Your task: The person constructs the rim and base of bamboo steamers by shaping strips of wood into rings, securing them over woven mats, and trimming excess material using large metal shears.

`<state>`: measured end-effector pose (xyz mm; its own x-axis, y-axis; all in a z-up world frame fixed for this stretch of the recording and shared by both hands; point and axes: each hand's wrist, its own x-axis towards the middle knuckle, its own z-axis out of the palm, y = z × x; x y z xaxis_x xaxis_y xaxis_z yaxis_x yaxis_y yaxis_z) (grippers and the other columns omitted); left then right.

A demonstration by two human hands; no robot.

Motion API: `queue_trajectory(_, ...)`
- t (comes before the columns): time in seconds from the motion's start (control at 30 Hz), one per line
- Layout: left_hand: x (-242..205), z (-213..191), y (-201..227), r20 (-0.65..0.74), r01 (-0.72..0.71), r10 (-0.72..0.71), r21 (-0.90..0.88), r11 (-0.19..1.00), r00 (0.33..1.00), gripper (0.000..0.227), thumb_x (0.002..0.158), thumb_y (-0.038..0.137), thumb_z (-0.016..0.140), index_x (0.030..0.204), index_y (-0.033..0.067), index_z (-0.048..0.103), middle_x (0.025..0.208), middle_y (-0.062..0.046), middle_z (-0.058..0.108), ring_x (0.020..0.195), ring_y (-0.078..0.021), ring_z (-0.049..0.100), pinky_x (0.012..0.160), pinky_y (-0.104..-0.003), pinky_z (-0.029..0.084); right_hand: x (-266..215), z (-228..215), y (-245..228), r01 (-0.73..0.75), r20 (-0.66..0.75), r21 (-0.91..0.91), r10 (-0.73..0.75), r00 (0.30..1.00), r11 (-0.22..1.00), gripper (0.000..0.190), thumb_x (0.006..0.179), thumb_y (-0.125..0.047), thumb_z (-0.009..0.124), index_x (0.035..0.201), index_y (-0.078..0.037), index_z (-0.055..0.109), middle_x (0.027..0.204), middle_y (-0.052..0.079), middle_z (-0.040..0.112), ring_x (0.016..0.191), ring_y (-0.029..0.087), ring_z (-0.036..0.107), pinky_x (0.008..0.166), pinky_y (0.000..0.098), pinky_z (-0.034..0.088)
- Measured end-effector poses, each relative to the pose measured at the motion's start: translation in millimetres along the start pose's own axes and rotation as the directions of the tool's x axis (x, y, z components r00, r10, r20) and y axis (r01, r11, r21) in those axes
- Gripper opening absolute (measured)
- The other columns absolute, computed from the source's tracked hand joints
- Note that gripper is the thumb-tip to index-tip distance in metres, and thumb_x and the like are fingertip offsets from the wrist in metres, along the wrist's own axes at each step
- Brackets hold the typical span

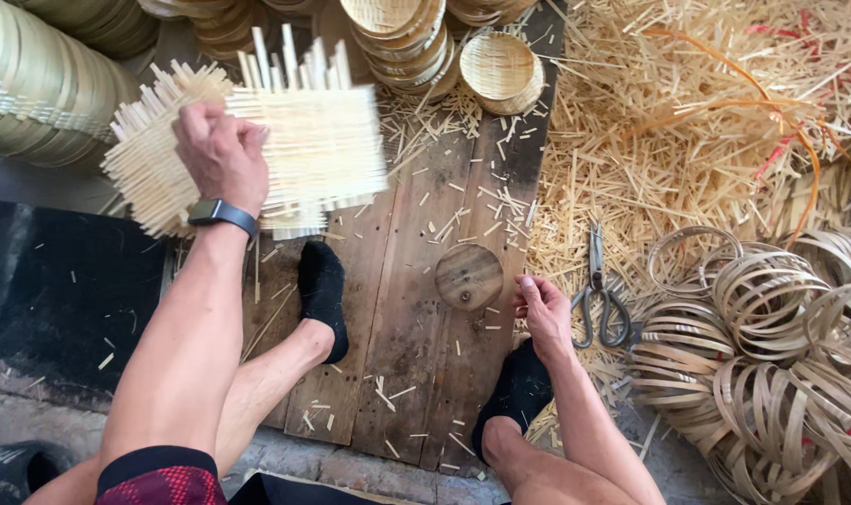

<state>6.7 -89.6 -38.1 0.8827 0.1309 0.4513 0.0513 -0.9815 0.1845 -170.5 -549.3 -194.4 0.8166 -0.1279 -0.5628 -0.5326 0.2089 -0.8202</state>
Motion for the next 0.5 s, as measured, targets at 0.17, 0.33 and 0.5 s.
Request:
queue_trajectory(0.17, 4.9, -2.1, -0.5, 0.009, 0.140, -0.142, -0.254, 0.957, 0.990, 0.023, 0.102, 0.025, 0.082, 0.091, 0.0079, 0.071, 0.097, -0.008, 0.072, 0.089, -0.0216, 0.065, 0.081, -0.038, 0.054, -9.8, -12.0, 1.8, -0.031, -0.021, -0.021, 0.030, 0.999, 0.999, 0.030, 0.103, -0.028, 0.061, 0.108, 0.000, 0.073, 0.081, 0.004, 0.067, 0.069, 0.010, 0.061, 0.060, 0.0242, 0.049)
queue_trajectory(0.33, 6.8, -27.8, 20.7, 0.115, 0.289, -0.276, -0.599, 0.747, 0.954, 0.018, 0.097, 0.026, 0.085, 0.098, 0.0100, 0.078, 0.095, -0.007, 0.078, 0.083, -0.0164, 0.070, 0.074, -0.030, 0.056, -8.5, -14.2, 1.2, -0.021, -0.003, -0.014, 0.021, 1.000, 1.000, 0.030, 0.103, -0.028, 0.061, 0.107, 0.000, 0.073, 0.081, 0.003, 0.066, 0.068, 0.010, 0.059, 0.059, 0.0239, 0.049)
queue_trajectory(0.5, -3.6, 1.2, 52.4, 0.189, 0.275, -0.200, -0.657, 0.701, 0.961, 0.012, 0.089, 0.023, 0.082, 0.094, 0.0121, 0.081, 0.103, -0.006, 0.077, 0.094, -0.0166, 0.071, 0.080, -0.029, 0.060, -8.2, -8.9, 2.1, 0.000, 0.012, -0.031, 0.000, 1.000, 1.000, 0.029, 0.103, -0.027, 0.062, 0.106, 0.001, 0.072, 0.080, 0.003, 0.067, 0.069, 0.010, 0.061, 0.060, 0.0238, 0.050)
